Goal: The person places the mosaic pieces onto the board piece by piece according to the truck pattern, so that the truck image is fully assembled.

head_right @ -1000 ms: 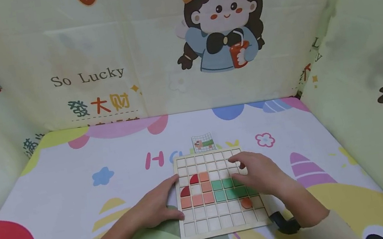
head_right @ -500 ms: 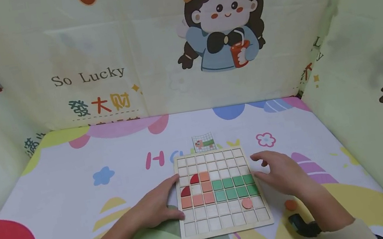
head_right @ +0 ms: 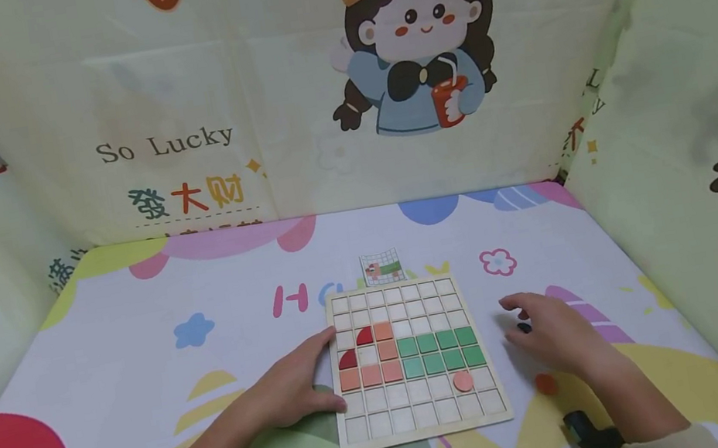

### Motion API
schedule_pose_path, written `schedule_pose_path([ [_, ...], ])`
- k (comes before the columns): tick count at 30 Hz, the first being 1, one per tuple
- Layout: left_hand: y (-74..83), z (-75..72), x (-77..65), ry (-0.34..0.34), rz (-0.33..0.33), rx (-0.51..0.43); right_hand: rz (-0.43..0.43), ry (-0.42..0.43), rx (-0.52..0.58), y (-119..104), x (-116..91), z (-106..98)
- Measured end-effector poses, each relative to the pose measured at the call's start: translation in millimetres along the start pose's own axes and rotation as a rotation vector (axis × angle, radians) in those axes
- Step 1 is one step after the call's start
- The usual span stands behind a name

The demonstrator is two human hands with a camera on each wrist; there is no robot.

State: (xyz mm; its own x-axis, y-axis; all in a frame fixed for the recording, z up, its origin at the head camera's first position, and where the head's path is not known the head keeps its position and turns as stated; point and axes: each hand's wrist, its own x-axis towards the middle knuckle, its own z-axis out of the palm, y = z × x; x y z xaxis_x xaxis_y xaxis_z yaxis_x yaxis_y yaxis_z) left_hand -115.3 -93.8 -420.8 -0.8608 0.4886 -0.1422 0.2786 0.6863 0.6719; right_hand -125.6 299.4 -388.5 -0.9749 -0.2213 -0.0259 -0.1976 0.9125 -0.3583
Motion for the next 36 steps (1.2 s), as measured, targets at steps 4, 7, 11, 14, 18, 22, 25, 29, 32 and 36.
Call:
schedule_pose_path([
  [4,-0.9,0.7,0.5,0.001,0.001,-0.001,0.063,-0.048,-0.003,4.9,0.0,0.0],
  [7,-1.1,1.0,0.5,0.002,0.002,-0.001,0.094,-0.069,-0.005,9.6,-0.1,-0.2],
  [11,-0.8,1.5,0.5,0.004,0.003,0.004,0.091,-0.065,-0.001,15.5,0.2,1.6],
  [14,-0.7,1.6,0.6,0.006,0.002,0.008,0.086,-0.059,0.002,17.7,0.6,3.5],
  [18,-0.8,1.9,0.3,0.005,0.003,0.011,0.092,-0.066,0.014,18.1,1.2,5.2],
  [22,-1.0,2.1,0.0,0.005,0.005,0.011,0.086,-0.076,0.029,16.5,1.9,7.0],
  [25,-1.1,2.0,0.0,0.006,0.008,0.013,0.077,-0.081,0.033,14.9,2.7,8.5],
  [29,-1.0,1.8,0.3,0.006,0.011,0.015,0.068,-0.088,0.039,12.2,4.1,10.3],
  [32,-0.9,1.6,0.5,0.004,0.01,0.015,0.058,-0.087,0.039,9.8,5.0,11.2],
  [36,-1.0,1.7,0.5,0.003,0.006,0.012,0.045,-0.081,0.034,6.8,6.3,12.2],
])
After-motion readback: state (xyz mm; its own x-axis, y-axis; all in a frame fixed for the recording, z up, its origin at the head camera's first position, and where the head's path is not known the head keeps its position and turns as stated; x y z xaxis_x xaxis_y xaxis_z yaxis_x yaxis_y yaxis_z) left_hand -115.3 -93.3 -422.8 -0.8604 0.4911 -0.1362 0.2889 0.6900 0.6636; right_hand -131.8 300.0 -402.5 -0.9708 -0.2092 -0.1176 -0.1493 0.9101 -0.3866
